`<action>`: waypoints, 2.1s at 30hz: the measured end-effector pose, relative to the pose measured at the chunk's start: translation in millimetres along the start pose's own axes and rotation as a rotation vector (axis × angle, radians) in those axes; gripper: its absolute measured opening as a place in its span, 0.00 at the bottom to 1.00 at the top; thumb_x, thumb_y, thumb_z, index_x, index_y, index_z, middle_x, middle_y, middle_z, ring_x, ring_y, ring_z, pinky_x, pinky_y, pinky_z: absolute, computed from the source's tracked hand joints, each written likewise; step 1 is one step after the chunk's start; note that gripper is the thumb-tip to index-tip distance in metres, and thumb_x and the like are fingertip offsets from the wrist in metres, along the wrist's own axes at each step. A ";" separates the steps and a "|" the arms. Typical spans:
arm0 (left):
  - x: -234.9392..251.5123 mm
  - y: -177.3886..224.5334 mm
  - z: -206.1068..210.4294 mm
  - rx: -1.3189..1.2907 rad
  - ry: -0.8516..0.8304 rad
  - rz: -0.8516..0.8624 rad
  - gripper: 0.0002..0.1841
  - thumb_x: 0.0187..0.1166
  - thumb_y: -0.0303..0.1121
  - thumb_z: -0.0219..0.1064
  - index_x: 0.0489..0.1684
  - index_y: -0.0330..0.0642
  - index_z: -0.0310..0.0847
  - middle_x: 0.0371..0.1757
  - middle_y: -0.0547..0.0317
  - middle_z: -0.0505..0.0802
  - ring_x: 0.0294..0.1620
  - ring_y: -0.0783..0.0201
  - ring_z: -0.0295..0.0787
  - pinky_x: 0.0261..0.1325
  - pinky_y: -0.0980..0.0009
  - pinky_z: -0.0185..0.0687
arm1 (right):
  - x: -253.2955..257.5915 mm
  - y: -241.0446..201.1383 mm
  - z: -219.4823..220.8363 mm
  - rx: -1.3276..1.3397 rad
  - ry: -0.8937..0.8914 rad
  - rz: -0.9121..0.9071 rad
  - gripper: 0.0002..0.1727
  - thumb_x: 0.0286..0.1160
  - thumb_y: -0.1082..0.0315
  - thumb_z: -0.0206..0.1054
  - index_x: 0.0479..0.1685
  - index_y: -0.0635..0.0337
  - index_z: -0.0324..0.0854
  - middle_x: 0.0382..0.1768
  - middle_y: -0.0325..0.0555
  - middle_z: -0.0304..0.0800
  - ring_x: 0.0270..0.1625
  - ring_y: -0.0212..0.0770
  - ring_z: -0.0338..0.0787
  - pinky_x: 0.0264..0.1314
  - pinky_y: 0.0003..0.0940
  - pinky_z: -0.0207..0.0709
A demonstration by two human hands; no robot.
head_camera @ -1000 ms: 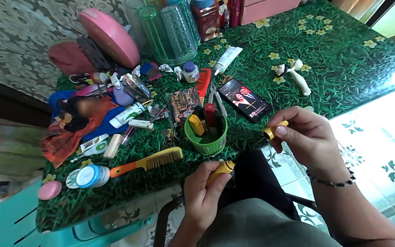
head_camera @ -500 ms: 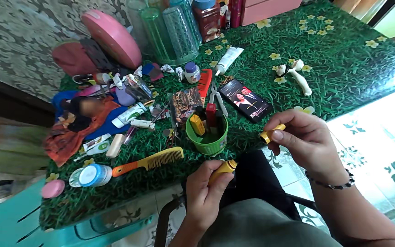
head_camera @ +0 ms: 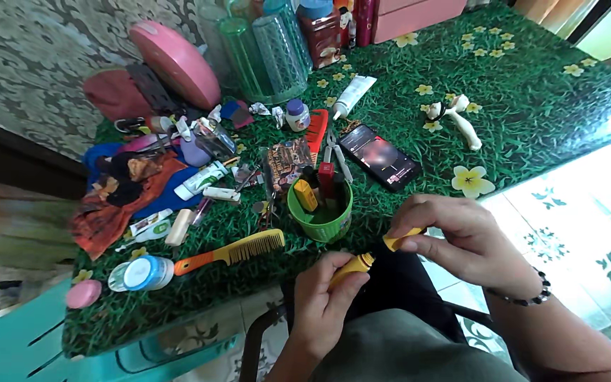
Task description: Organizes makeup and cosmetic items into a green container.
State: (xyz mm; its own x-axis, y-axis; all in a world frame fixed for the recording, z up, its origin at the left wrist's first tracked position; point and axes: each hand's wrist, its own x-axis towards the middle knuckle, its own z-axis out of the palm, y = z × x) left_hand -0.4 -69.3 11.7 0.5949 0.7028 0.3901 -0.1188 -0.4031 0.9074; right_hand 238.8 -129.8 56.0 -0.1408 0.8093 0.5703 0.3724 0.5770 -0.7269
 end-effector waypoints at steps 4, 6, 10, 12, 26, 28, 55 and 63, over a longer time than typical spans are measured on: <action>1.1 2.3 4.5 -0.007 -0.016 0.011 0.15 0.87 0.43 0.64 0.51 0.37 0.83 0.34 0.66 0.89 0.26 0.85 0.79 0.29 0.88 0.77 | -4.0 3.0 13.4 0.043 -0.043 0.008 0.12 0.87 0.63 0.65 0.48 0.63 0.88 0.45 0.41 0.91 0.48 0.27 0.89 0.50 0.21 0.85; 1.5 1.9 4.4 -0.008 -0.015 0.018 0.15 0.87 0.43 0.65 0.50 0.37 0.83 0.34 0.66 0.89 0.27 0.85 0.80 0.29 0.88 0.77 | -5.0 3.1 14.6 0.053 -0.032 0.016 0.12 0.86 0.63 0.65 0.49 0.63 0.89 0.45 0.41 0.91 0.48 0.27 0.89 0.51 0.21 0.85; 1.2 1.6 4.6 0.004 -0.013 0.033 0.15 0.85 0.42 0.67 0.51 0.37 0.83 0.36 0.65 0.90 0.29 0.84 0.82 0.31 0.88 0.79 | -9.2 4.4 16.6 0.077 -0.008 0.047 0.13 0.85 0.62 0.67 0.50 0.64 0.89 0.43 0.40 0.92 0.46 0.24 0.89 0.49 0.19 0.84; 0.8 0.9 5.4 0.011 -0.016 0.044 0.15 0.84 0.41 0.69 0.51 0.36 0.83 0.39 0.64 0.91 0.33 0.83 0.85 0.34 0.87 0.82 | -11.4 3.8 17.6 0.101 -0.002 0.087 0.14 0.84 0.60 0.68 0.49 0.64 0.89 0.40 0.38 0.93 0.41 0.21 0.89 0.45 0.17 0.84; -1.3 -0.4 4.2 0.116 0.018 0.080 0.16 0.80 0.40 0.73 0.52 0.35 0.81 0.44 0.60 0.93 0.43 0.79 0.90 0.48 0.83 0.88 | -13.4 7.7 16.1 0.051 -0.015 0.110 0.15 0.79 0.58 0.73 0.43 0.63 0.88 0.34 0.37 0.91 0.36 0.19 0.87 0.40 0.14 0.82; -1.3 0.1 6.1 0.127 0.017 0.101 0.16 0.80 0.40 0.73 0.52 0.35 0.82 0.44 0.59 0.93 0.45 0.78 0.90 0.50 0.82 0.89 | -14.7 9.9 18.2 -0.022 0.009 0.114 0.24 0.83 0.47 0.67 0.30 0.61 0.85 0.24 0.34 0.84 0.28 0.18 0.79 0.32 0.13 0.72; -1.9 -4.3 7.5 0.079 0.011 0.049 0.16 0.81 0.40 0.72 0.52 0.34 0.82 0.42 0.59 0.93 0.42 0.78 0.90 0.46 0.82 0.89 | -15.1 15.0 17.3 -0.038 0.014 0.131 0.28 0.84 0.42 0.63 0.37 0.62 0.87 0.27 0.35 0.86 0.31 0.19 0.81 0.35 0.16 0.75; -2.0 -6.7 6.2 0.095 0.018 0.048 0.16 0.82 0.40 0.71 0.52 0.34 0.81 0.42 0.60 0.92 0.40 0.79 0.89 0.45 0.83 0.88 | -12.2 14.5 19.0 0.000 -0.060 0.042 0.15 0.85 0.61 0.67 0.51 0.66 0.88 0.40 0.42 0.92 0.40 0.23 0.88 0.45 0.17 0.84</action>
State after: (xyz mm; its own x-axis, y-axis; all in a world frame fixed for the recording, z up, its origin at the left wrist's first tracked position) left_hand 4.1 -71.6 3.9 0.5759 0.6916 0.4361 -0.0707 -0.4893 0.8693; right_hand 228.5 -129.3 31.3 -0.1797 0.8378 0.5155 0.3790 0.5426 -0.7496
